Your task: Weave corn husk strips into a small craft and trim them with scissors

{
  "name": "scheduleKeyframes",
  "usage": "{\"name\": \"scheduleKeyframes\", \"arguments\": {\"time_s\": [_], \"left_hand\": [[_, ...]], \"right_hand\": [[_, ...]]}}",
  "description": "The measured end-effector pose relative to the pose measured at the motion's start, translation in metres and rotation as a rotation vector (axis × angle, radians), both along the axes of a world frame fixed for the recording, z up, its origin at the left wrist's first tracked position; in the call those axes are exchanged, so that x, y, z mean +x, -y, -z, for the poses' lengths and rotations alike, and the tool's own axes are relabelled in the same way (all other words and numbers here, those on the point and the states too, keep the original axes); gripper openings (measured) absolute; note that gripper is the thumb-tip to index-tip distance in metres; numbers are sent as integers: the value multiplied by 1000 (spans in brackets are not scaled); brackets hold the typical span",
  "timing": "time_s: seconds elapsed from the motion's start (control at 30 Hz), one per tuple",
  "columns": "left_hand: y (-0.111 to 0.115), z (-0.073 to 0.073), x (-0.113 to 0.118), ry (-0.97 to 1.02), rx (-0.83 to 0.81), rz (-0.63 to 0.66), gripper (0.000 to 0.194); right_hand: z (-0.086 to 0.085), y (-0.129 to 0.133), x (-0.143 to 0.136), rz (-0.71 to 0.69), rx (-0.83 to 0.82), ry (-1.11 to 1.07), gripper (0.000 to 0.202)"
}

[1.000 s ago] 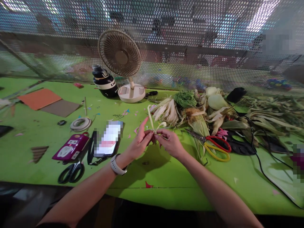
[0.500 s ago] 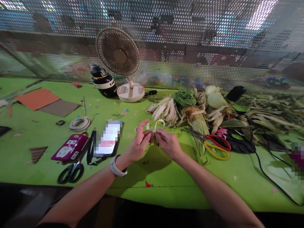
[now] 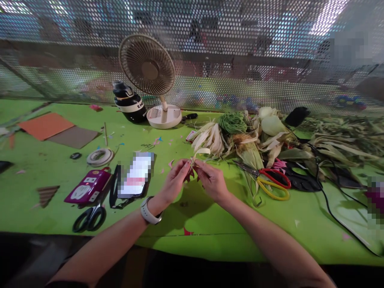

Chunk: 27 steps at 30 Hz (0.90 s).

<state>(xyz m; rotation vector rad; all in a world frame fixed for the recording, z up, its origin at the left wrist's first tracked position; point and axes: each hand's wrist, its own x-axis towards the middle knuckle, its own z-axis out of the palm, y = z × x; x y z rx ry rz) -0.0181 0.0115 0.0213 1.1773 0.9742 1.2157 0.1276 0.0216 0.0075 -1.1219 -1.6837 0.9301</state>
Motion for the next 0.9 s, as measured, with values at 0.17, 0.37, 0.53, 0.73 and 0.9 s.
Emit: {"name": "scheduleKeyframes", "arguments": {"time_s": [0.17,0.37,0.53,0.73,0.9], "left_hand": [[-5,3,-1,59,-91,-37,33],[-5,4,-1,53,-94,73,32],[-3,0,0,-42,-25,124,27],[0,0,-1,-75,41,176,26],[0,1,-1,-119,66,252,30]], "right_hand": [[-1,1,-3,-51,-13,47,40],[-7,2,1,-131,-94,34,47],[-11,2,5,-77,-233,-120,48],[-6,-2,0,36,-65,-168,29],[-10,-1,2,67,-75,-191,29]]}}
